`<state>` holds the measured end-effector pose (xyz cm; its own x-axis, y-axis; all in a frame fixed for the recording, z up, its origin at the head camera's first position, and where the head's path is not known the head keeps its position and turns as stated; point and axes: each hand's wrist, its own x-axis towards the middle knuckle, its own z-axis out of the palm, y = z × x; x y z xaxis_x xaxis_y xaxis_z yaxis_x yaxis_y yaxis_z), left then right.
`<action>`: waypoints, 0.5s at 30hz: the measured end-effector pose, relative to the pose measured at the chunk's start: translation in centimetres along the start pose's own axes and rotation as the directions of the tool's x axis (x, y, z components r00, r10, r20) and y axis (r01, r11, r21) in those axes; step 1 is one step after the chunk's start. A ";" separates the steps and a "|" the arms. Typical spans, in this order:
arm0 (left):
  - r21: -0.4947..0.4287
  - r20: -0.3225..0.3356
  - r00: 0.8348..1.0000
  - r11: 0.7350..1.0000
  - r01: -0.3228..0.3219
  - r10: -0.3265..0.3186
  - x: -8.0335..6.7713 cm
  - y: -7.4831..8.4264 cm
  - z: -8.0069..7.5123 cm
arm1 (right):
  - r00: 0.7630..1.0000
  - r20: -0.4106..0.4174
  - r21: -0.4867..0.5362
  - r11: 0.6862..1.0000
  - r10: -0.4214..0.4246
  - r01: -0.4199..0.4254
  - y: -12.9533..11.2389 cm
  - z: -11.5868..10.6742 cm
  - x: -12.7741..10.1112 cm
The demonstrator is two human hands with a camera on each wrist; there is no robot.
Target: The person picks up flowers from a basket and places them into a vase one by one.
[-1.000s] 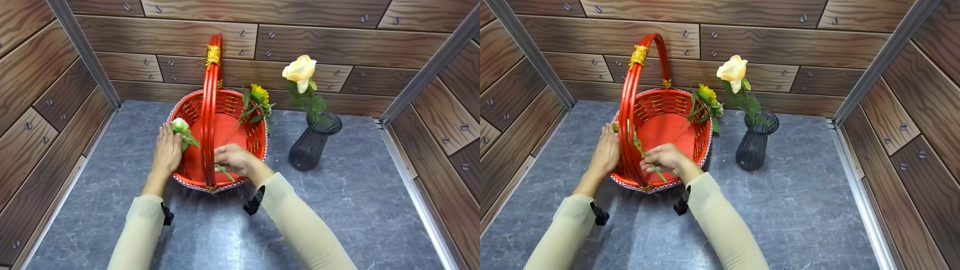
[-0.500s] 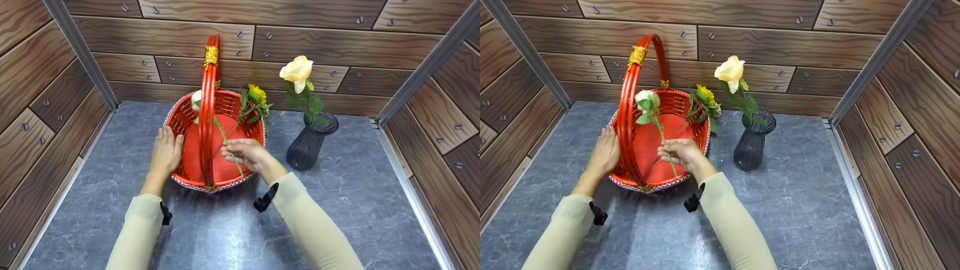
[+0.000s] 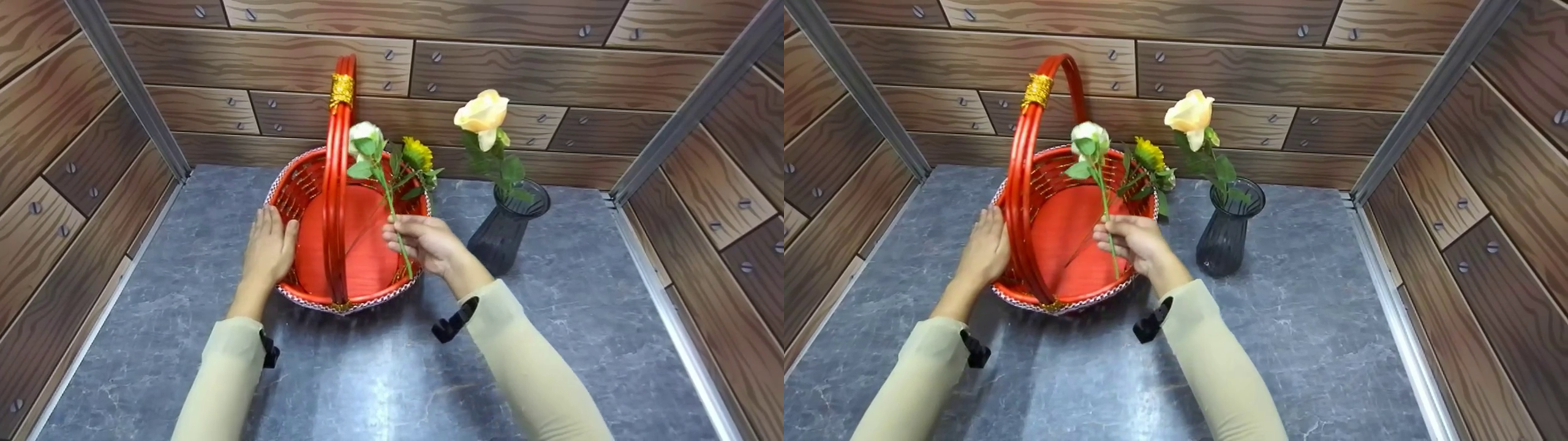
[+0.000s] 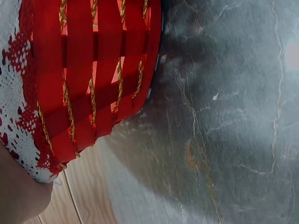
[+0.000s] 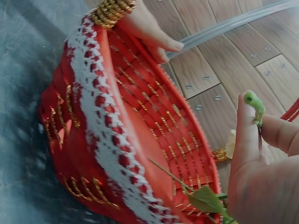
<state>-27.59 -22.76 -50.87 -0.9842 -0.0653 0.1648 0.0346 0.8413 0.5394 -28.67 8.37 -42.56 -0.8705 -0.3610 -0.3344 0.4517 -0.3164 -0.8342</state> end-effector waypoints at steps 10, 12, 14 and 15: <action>-0.001 -0.012 1.000 1.000 -0.001 0.001 0.1 0.0 0.2 | 0.992 0.029 0.026 0.992 -0.122 0.121 -4.0 -0.2 -2.4; 0.000 -0.012 1.000 1.000 -0.004 0.004 0.1 -0.1 0.2 | 0.989 0.030 0.044 0.989 -0.143 0.141 -4.8 -0.2 -2.8; 0.006 -0.008 1.000 1.000 -0.002 0.002 0.1 -0.1 0.2 | 0.986 0.032 0.061 0.985 -0.162 0.159 -5.6 -0.2 -3.2; 0.006 -0.004 1.000 1.000 -0.002 0.002 0.1 -0.1 0.2 | 0.985 0.029 0.070 0.983 -0.172 0.170 -6.0 -0.2 -3.4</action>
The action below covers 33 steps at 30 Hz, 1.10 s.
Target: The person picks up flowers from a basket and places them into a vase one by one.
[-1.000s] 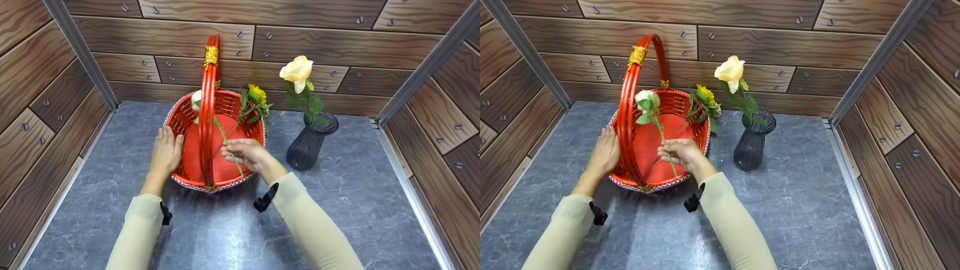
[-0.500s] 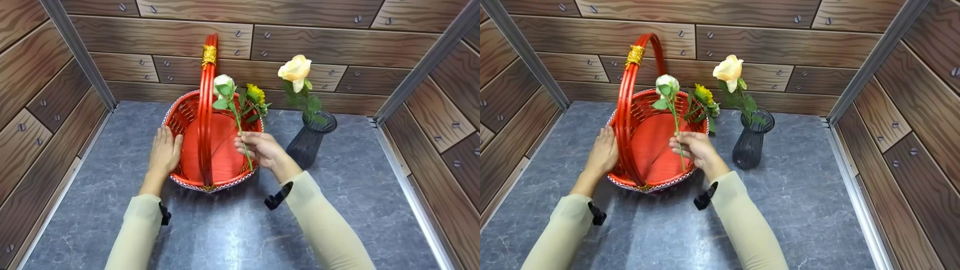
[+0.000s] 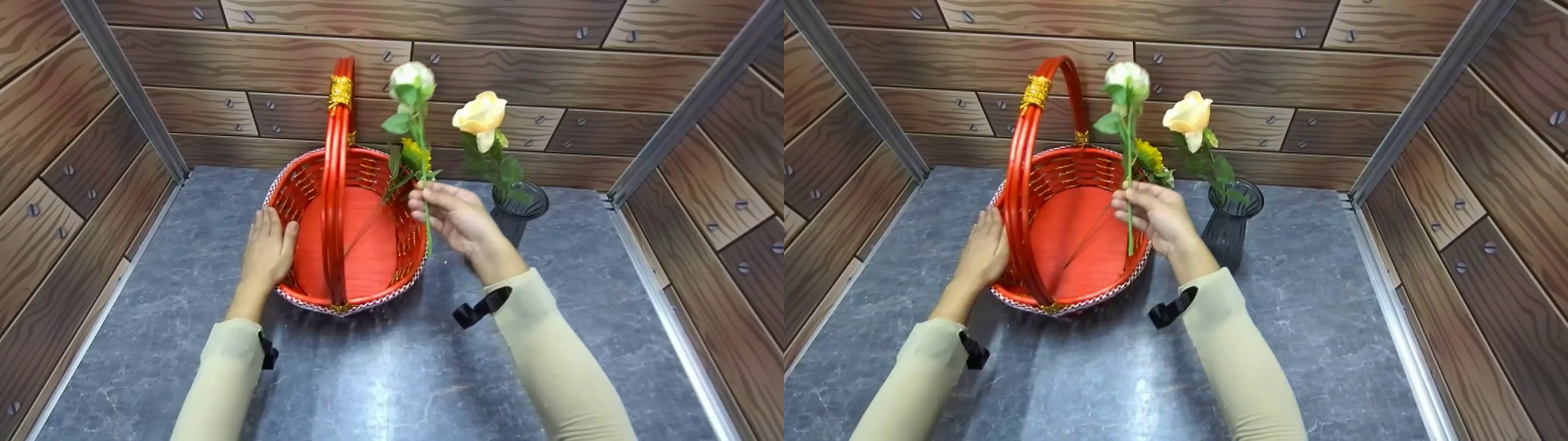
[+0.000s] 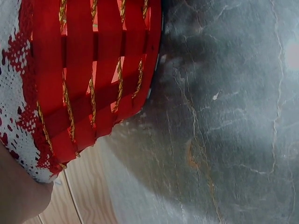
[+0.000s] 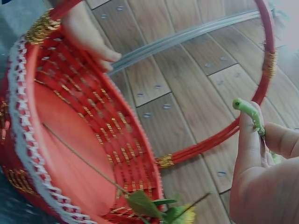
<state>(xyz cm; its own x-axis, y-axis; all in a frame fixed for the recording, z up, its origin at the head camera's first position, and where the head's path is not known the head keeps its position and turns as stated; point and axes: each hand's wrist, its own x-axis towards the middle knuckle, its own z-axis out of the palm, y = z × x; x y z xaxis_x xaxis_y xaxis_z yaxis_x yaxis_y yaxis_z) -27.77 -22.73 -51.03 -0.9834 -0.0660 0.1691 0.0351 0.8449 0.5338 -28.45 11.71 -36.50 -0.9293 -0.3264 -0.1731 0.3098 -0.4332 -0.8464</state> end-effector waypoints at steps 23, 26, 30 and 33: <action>0.045 0.014 1.000 0.999 -0.006 0.005 0.0 -0.1 0.0 | 0.987 -0.024 0.080 0.984 -0.160 0.161 -6.4 -2.8 -2.6; 0.043 0.009 1.000 0.999 -0.007 0.007 0.1 -0.1 0.0 | 0.984 -0.043 0.083 0.981 -0.174 0.177 -7.0 -3.6 -2.9; 0.036 0.012 1.000 0.999 -0.007 0.006 0.1 -0.1 0.0 | 0.980 -0.047 0.100 0.975 -0.196 0.200 -7.7 -4.5 -3.3; 0.033 0.015 1.000 0.999 -0.009 0.009 0.1 -0.1 0.0 | 0.977 -0.047 0.116 0.970 -0.210 0.214 -8.2 -5.1 -3.5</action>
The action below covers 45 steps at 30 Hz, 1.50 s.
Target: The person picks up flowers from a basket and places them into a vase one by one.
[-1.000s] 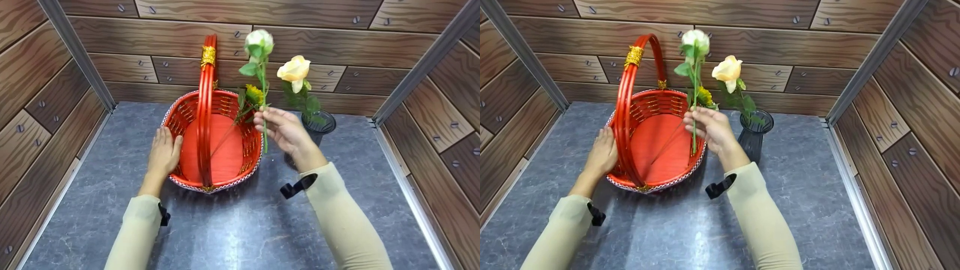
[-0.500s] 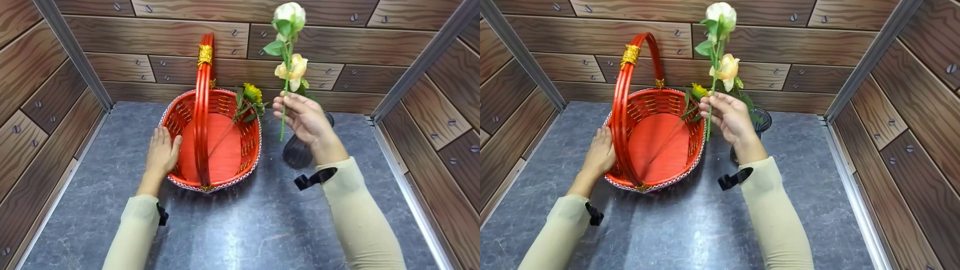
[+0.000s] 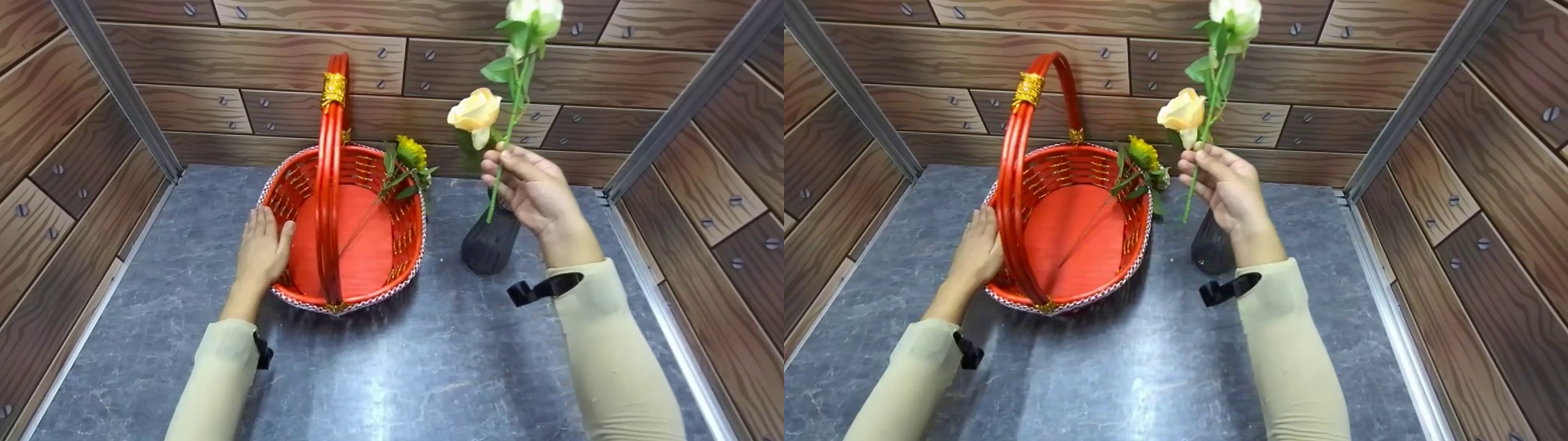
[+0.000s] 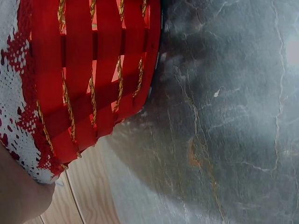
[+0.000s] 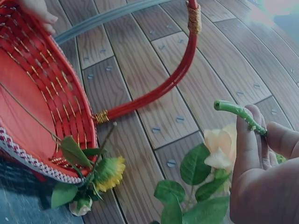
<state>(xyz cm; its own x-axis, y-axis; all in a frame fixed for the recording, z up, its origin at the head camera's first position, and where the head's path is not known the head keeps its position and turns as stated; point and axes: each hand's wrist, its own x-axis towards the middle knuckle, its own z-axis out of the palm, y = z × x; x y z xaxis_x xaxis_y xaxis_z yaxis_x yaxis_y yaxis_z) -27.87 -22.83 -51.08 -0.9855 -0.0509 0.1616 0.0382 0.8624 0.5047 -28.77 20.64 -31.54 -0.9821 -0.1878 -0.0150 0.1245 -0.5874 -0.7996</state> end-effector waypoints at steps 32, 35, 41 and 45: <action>-0.005 0.003 1.000 1.000 -0.002 0.002 -0.1 0.0 0.0 | 0.987 -0.157 0.160 0.985 -0.035 0.061 -2.0 -7.1 0.8; -0.006 0.006 1.000 1.000 0.002 -0.002 -0.1 0.0 0.0 | 0.985 -0.175 0.184 0.982 -0.009 0.042 -1.8 -7.8 1.2; -0.011 -0.001 1.000 1.000 -0.006 0.006 -0.1 0.1 -0.1 | 0.965 -0.261 0.153 0.987 0.002 0.040 -1.7 -8.8 1.6; -0.011 0.003 1.000 1.000 0.000 0.000 0.0 0.1 -0.1 | 0.949 -0.316 0.142 0.989 0.005 0.042 -1.8 -9.1 1.8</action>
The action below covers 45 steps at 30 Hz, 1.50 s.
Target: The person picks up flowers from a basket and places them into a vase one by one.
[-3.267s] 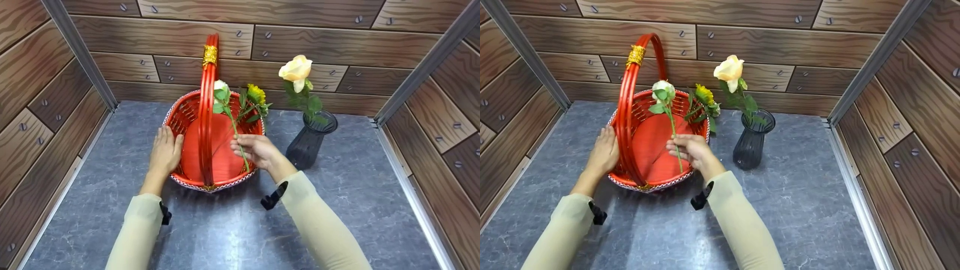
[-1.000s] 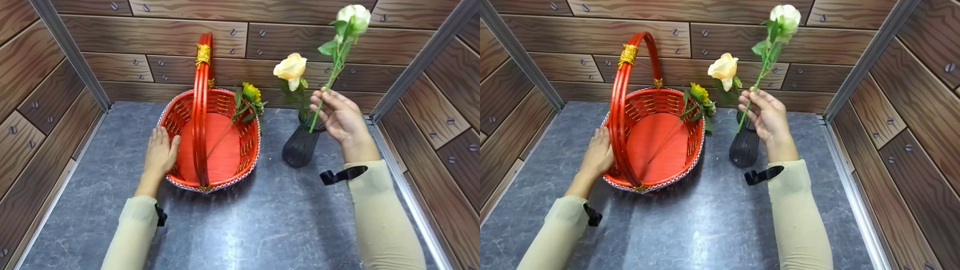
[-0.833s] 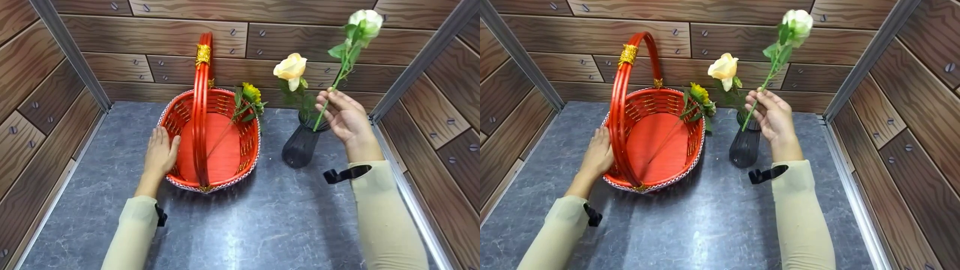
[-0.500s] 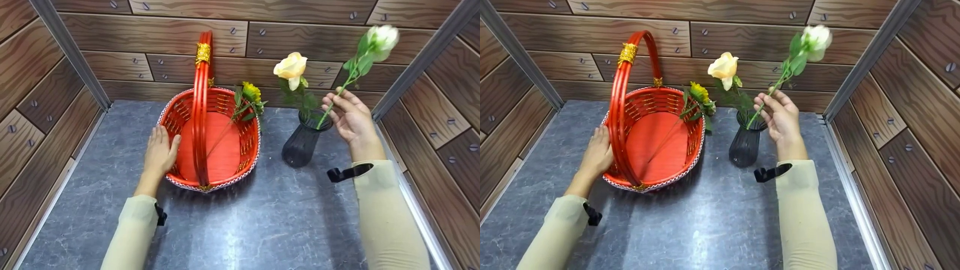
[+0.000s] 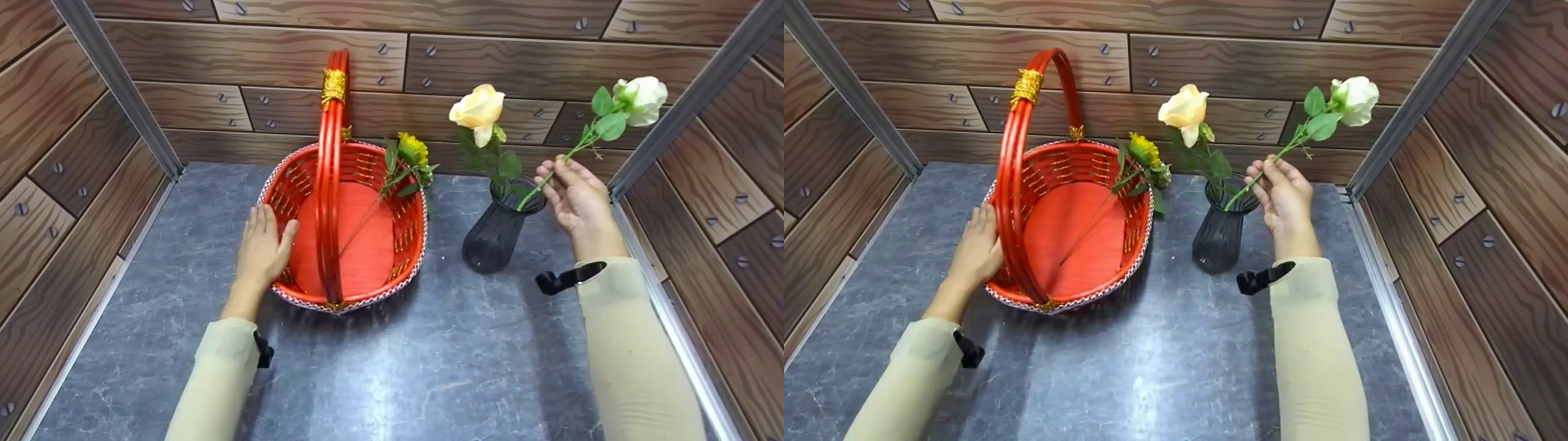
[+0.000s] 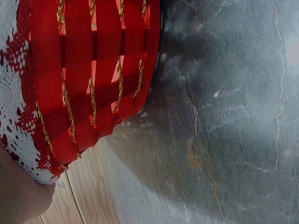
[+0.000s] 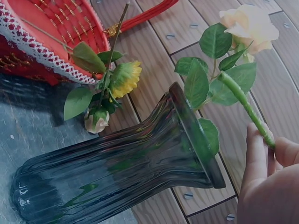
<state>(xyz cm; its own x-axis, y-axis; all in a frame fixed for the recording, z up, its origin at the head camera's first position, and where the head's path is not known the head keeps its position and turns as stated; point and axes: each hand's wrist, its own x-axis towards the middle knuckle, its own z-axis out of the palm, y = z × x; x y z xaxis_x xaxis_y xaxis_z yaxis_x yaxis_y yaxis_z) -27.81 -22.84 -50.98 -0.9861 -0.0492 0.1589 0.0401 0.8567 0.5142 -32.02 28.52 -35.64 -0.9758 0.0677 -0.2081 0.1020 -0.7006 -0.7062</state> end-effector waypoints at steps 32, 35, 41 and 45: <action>0.007 -0.003 1.000 1.000 -0.002 0.002 0.0 0.0 0.1 | 0.950 -0.030 -0.361 0.889 -0.312 0.281 1.5 -0.2 1.0; 0.007 -0.017 1.000 1.000 -0.006 0.006 0.0 0.0 0.1 | 0.945 -0.011 -0.407 0.865 -0.326 0.294 1.9 -0.2 1.1; 0.002 -0.015 1.000 1.000 -0.005 0.005 0.0 0.0 0.0 | 0.941 0.005 -0.522 0.802 -0.338 0.291 2.5 0.0 1.0; 0.001 -0.010 1.000 1.000 -0.003 0.003 -0.1 -0.1 0.0 | 0.942 0.010 -0.645 0.718 -0.335 0.262 2.6 0.4 0.8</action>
<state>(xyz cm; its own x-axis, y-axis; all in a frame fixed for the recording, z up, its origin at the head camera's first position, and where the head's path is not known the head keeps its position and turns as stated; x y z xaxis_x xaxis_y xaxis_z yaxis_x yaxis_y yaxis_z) -27.75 -22.89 -51.02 -0.9843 -0.0517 0.1690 0.0430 0.8576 0.5125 -32.58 26.46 -37.33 -0.9553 0.2918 0.0474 -0.0578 -0.0269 -0.9980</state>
